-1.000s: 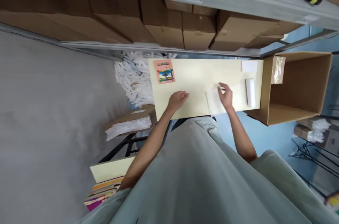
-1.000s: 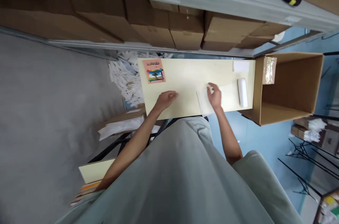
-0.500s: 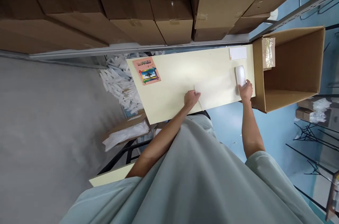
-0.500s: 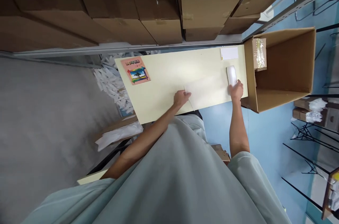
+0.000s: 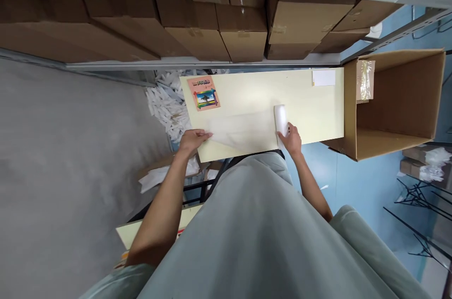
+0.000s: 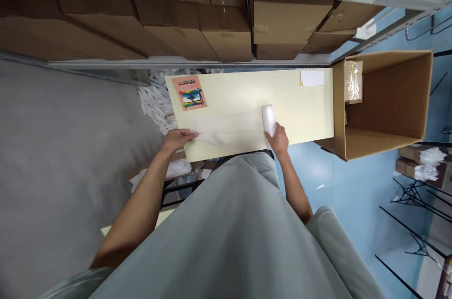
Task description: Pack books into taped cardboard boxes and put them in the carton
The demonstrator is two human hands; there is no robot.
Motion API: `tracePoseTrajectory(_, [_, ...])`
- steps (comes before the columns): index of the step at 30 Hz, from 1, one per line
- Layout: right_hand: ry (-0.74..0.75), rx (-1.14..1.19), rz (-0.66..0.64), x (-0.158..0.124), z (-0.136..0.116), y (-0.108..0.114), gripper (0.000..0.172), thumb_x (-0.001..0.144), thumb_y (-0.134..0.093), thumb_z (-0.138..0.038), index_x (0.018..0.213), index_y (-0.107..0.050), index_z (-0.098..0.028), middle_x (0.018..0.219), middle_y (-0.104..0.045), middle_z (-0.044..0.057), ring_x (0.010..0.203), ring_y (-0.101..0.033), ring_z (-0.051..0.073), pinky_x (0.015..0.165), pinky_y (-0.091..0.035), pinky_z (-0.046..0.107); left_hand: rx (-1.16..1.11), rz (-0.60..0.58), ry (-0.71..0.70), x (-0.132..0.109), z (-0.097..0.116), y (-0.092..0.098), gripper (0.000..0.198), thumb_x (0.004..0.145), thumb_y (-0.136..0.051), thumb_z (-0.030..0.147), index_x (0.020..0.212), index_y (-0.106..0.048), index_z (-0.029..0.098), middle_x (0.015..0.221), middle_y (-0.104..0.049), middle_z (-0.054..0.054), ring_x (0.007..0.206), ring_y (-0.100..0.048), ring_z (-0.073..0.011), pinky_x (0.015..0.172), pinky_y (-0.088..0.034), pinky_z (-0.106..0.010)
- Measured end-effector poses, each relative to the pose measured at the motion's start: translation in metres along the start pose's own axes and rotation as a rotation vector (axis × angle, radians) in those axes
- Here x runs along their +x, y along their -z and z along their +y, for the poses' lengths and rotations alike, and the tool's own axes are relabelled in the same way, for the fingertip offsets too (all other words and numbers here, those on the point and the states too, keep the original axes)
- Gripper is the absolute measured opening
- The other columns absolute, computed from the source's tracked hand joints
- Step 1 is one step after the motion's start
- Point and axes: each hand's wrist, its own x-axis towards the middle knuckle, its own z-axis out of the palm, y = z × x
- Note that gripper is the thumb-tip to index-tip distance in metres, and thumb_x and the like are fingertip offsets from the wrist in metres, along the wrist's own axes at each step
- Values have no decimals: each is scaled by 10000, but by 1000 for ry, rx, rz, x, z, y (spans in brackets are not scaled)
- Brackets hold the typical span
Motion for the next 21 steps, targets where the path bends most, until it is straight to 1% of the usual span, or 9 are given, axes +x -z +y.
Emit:
tracePoseTrajectory(3, [11, -17, 144, 10, 24, 33, 589, 1056, -546, -361, 1609, -543, -159, 1492, -678, 212, 1344, -701, 321, 1131, -597, 477, -19, 60, 37, -2, -10, -1, 273, 655, -924, 331, 716, -681, 222, 673, -724, 3, 762, -712, -216, 730, -561, -283])
tracePoseTrajectory(5, [-48, -56, 251, 22, 45, 61, 587, 1086, -470, -356, 1629, -521, -138, 1547, -641, 245, 1415, -662, 334, 1168, -569, 493, 16, 112, 42, -1, -14, -3, 240, 694, -888, 333, 724, -673, 229, 672, -718, -1, 806, -726, -232, 794, -585, -301])
tracePoseTrajectory(6, [-99, -79, 262, 29, 55, 74, 627, 1084, -503, -419, 1641, -503, -131, 1573, -621, 260, 1426, -653, 361, 1167, -566, 514, 34, 142, 40, 0, -16, -3, 216, 717, -864, 331, 732, -673, 230, 682, -719, -6, 824, -732, -239, 820, -591, -311])
tracePoseTrajectory(9, [-232, -162, 145, 50, 77, 100, 913, 955, -736, -571, 1683, -428, -115, 1606, -585, 295, 1433, -637, 447, 1158, -554, 557, 63, 195, 31, 5, -24, 2, 167, 762, -810, 324, 761, -675, 226, 740, -737, -22, 846, -742, -253, 854, -594, -336])
tracePoseTrajectory(10, [-267, -192, 104, 57, 81, 104, 957, 926, -773, -556, 1691, -408, -112, 1592, -594, 300, 1415, -647, 459, 1149, -556, 564, 68, 205, 35, 6, -26, 4, 167, 766, -806, 326, 764, -673, 224, 754, -740, -26, 845, -744, -256, 855, -594, -342])
tracePoseTrajectory(12, [-309, -250, 74, 67, 85, 108, 910, 943, -751, -475, 1697, -391, -113, 1549, -629, 295, 1361, -683, 456, 1122, -565, 571, 74, 211, 55, 9, -30, 9, 180, 760, -813, 329, 760, -669, 221, 762, -743, -32, 841, -748, -262, 852, -593, -349])
tracePoseTrajectory(15, [-302, -308, 126, 77, 85, 110, 813, 982, -684, -393, 1692, -393, -125, 1521, -652, 284, 1324, -708, 443, 1096, -581, 575, 49, 190, 63, 10, -32, 12, 187, 743, -827, 335, 760, -684, 216, 760, -753, -35, 857, -758, -266, 851, -590, -342])
tracePoseTrajectory(18, [-291, -322, 170, 84, 84, 113, 816, 974, -691, -380, 1694, -388, -142, 1521, -651, 282, 1325, -711, 442, 1077, -598, 574, 26, 174, 72, 8, -27, 6, 187, 726, -840, 343, 760, -705, 218, 745, -763, -31, 898, -765, -278, 869, -594, -347])
tracePoseTrajectory(21, [-345, -330, 140, 90, 83, 116, 812, 963, -696, -338, 1689, -400, -127, 1484, -661, 285, 1324, -716, 441, 1101, -592, 574, 35, 196, 79, 3, -19, -3, 190, 733, -861, 330, 732, -700, 230, 746, -770, -42, 931, -776, -312, 913, -600, -390])
